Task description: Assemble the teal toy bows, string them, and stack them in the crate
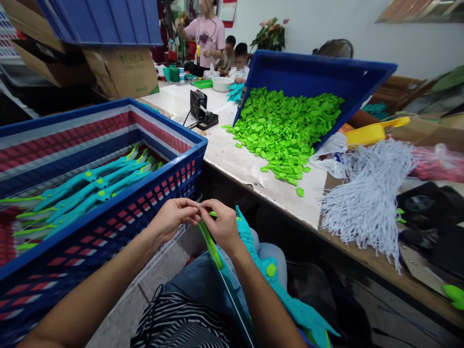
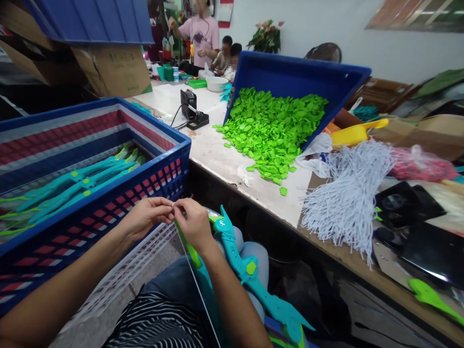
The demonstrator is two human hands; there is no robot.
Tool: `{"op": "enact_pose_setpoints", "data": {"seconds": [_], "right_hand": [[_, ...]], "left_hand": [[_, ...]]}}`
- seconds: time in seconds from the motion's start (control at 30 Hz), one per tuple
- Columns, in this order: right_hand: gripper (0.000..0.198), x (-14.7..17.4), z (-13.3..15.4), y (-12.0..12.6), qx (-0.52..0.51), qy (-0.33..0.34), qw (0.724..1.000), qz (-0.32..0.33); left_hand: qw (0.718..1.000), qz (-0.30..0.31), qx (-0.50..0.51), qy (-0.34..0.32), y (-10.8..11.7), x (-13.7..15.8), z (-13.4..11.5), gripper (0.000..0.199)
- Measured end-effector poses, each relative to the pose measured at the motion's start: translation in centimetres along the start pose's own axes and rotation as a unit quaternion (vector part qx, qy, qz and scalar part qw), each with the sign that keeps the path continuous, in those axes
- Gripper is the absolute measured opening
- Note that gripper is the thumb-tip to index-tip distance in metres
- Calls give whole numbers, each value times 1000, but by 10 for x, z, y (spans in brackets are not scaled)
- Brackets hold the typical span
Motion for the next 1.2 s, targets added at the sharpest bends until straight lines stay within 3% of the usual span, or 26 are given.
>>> {"op": "enact_pose_setpoints", "data": {"seconds": [0.27, 0.4, 0.53, 0.7, 0.77, 0.83, 0.9, 0.93, 0.97, 1.03, 1.1, 1.17, 1.2], "right_hand": [[15, 16, -22, -9, -45, -94, 994, 20], [16, 21, -16, -9, -28, -71, 997, 8], [16, 22, -7, -13, -5, -15, 1000, 0], [18, 35, -21, -8, 17, -72, 996, -43], [18, 48, -32, 7, 24, -80, 996, -35], [18, 69, -46, 39, 75, -72, 994, -44], [21, 99, -63, 80, 183, -72, 978, -65], [25, 117, -72, 98, 247, -79, 964, -62], [31, 134, -81, 111, 309, -90, 946, -46], [46, 167, -97, 122, 404, -125, 906, 20], [56, 190, -109, 122, 454, -165, 872, 80], [54, 199, -114, 120, 462, -200, 857, 111], [51, 199, -116, 120, 450, -214, 858, 122]], "left_hand": [[982, -2, -182, -51, 11, 0, -5, 24], [983, 24, -176, -37, 14, 3, 2, 24], [977, 7, -200, -69, 14, 7, -1, 23], [958, -22, -256, -130, 15, 17, -2, 23], [965, -62, -214, -139, 32, 26, 9, 29], [961, -161, -161, -154, 66, 39, 27, 34], [930, -251, -193, -185, 97, 59, 49, 27], [917, -228, -258, -204, 97, 65, 61, 20], [902, -159, -325, -234, 85, 70, 76, 15], [839, 47, -425, -336, 38, 85, 109, 20], [728, 198, -467, -461, -13, 105, 141, 33], [628, 234, -483, -564, -53, 113, 163, 33], [591, 232, -489, -599, -69, 112, 169, 30]]}}
Point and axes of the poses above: each hand's wrist, its own x-axis away from the middle knuckle, its own y-axis out of the back of the hand, z = x × y, the point moved 8 cm from there along -x, towards the middle knuckle, and after that the axes turned 7 degrees about -z, right-handed, at the moved point
